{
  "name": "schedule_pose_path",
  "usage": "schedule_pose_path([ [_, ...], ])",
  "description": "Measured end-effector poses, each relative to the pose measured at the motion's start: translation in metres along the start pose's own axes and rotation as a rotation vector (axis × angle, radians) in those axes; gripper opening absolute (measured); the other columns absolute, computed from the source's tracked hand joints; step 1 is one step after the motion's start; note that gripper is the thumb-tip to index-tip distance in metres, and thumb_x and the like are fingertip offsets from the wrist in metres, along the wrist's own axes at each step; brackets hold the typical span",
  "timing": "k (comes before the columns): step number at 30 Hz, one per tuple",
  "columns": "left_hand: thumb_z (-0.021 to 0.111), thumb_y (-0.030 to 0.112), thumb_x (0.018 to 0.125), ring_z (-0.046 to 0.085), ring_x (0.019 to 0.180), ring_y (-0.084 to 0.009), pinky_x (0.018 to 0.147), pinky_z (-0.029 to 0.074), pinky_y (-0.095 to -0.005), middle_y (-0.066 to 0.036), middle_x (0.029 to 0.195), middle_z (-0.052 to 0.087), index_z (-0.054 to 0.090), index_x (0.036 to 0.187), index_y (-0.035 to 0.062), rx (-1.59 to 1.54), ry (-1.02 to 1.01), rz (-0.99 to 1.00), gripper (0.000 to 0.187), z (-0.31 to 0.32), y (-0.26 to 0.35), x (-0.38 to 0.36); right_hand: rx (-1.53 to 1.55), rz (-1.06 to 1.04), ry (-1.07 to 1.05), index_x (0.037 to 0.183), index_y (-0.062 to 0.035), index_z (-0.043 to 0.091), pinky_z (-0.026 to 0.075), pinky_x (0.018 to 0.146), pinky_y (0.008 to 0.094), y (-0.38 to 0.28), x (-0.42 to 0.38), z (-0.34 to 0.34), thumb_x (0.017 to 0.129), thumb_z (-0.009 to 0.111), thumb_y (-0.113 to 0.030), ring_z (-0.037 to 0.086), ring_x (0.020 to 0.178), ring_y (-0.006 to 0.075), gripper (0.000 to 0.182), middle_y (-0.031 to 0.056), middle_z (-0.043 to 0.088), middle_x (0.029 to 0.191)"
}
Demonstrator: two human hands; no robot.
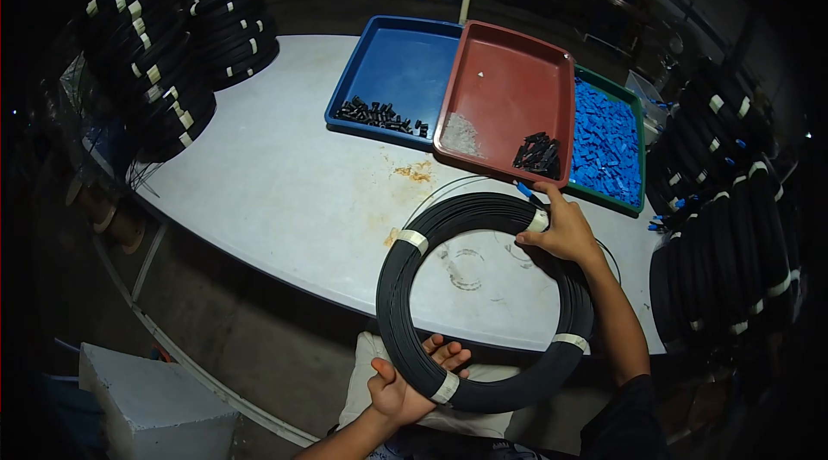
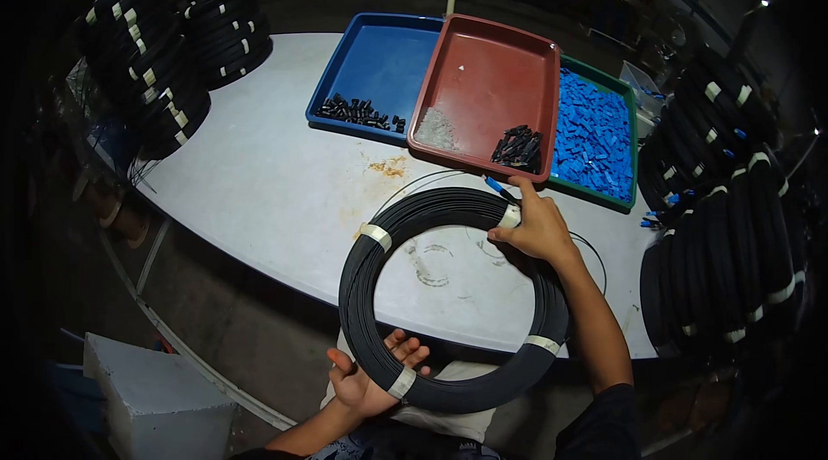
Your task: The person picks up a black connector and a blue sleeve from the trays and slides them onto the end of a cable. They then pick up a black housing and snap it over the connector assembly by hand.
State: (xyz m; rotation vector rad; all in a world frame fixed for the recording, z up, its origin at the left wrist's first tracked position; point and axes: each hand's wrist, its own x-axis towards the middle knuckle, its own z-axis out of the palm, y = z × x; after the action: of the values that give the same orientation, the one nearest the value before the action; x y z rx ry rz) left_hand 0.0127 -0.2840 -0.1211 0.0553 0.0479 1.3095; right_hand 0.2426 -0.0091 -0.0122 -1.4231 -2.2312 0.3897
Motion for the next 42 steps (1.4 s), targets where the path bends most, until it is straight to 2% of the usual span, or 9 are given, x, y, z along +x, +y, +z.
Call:
schedule_pose_path([
  [4,0.075,0.058,0.085,0.066,0.111,-0.0286,0.11,0.041,-0.0518,-0.006,0.102,0.072,0.058,0.127,0.01,-0.054,-0.13,0.025,0.067,0.01,-0.006,0.016,0.073,-0.005,-0.101,0.131,-0.0033,0.056,0.053,0.077,0.045,-0.004,0.003,-0.005,0.059,0.095,-0.027,0.072,0.085,0.0399,0.085,0.0226,0.073,0.087],
  [7,0.071,0.026,0.091,0.067,0.083,-0.023,0.092,0.047,-0.0469,-0.005,0.083,0.069,0.059,0.121,0.0099,-0.052,0.105,0.165,0.037,0.018,-0.013,0.014,0.149,0.024,-0.137,0.129,-0.0005,0.057,0.054,0.08,0.0436,-0.001,0.005,-0.005,0.057,0.095,-0.025,0.072,0.087,0.0385,0.085,0.0221,0.073,0.09],
  [18,0.073,0.017,0.085,0.071,0.079,-0.0288,0.083,0.048,-0.048,-0.012,0.082,0.069,0.037,0.137,-0.0015,0.465,-0.16,0.443,0.066,0.084,0.023,-0.017,0.321,-0.237,0.206,0.133,0.0002,0.057,0.053,0.095,0.039,-0.067,0.012,-0.013,0.061,0.094,-0.021,0.071,0.106,0.0324,0.084,0.0184,0.073,0.113],
  [20,0.08,0.018,0.081,0.071,0.075,-0.0294,0.084,0.052,-0.0475,-0.013,0.081,0.069,0.033,0.134,-0.0016,0.698,-0.158,0.471,0.074,0.099,0.033,-0.03,0.535,-0.242,0.151,0.127,0.0018,0.06,0.054,0.091,0.033,-0.079,0.021,-0.021,0.06,0.095,-0.017,0.071,0.1,0.0212,0.079,0.0147,0.073,0.106],
  [26,0.083,0.011,0.081,0.072,0.068,-0.0223,0.063,0.057,-0.0307,-0.013,0.081,0.071,0.061,0.107,0.001,1.592,-0.416,0.74,0.035,0.126,0.042,-0.037,0.872,-0.388,0.236,0.12,0.0,0.062,0.053,0.088,0.0283,-0.134,0.036,-0.049,0.065,0.088,0.001,0.068,0.094,0.0132,0.062,0.0057,0.073,0.104],
  [27,0.071,0.01,0.092,0.071,0.067,-0.0182,0.061,0.057,-0.0316,-0.016,0.086,0.072,0.062,0.111,-0.0036,1.783,-0.243,0.374,0.026,0.118,0.065,-0.039,0.966,-0.461,0.29,0.119,-0.0006,0.062,0.055,0.086,0.0287,-0.127,0.049,-0.039,0.068,0.09,-0.004,0.068,0.093,0.0129,0.059,0.0039,0.072,0.106],
  [28,0.065,0.012,0.094,0.07,0.066,-0.0175,0.062,0.057,-0.0315,-0.013,0.083,0.072,0.068,0.104,-0.004,1.655,-0.481,0.763,0.019,0.11,0.061,-0.027,0.792,-0.575,0.392,0.12,-0.0025,0.064,0.056,0.082,0.0302,-0.128,0.047,-0.031,0.07,0.092,-0.013,0.069,0.091,0.0135,0.058,0.0045,0.073,0.105],
  [32,0.069,0.013,0.076,0.07,0.062,-0.0149,0.062,0.057,-0.0302,-0.002,0.067,0.069,0.076,0.088,0.0058,2.418,-0.675,0.799,0.016,0.138,0.06,-0.011,0.605,-0.641,0.494,0.127,-0.0042,0.061,0.058,0.089,0.0329,-0.105,0.037,0.0,0.078,0.091,-0.02,0.073,0.098,0.0194,0.06,0.0079,0.074,0.112],
  [42,0.074,0.015,0.081,0.063,0.055,-0.0078,0.054,0.05,-0.023,0.005,0.064,0.067,0.082,0.092,0.0176,2.528,-0.578,0.851,0.014,0.116,0.044,-0.007,0.41,-0.284,0.231,0.14,0.0004,0.049,0.05,0.101,0.0348,-0.055,-0.007,0.013,0.084,0.086,-0.021,0.067,0.11,0.0209,0.071,0.0129,0.068,0.121],
])
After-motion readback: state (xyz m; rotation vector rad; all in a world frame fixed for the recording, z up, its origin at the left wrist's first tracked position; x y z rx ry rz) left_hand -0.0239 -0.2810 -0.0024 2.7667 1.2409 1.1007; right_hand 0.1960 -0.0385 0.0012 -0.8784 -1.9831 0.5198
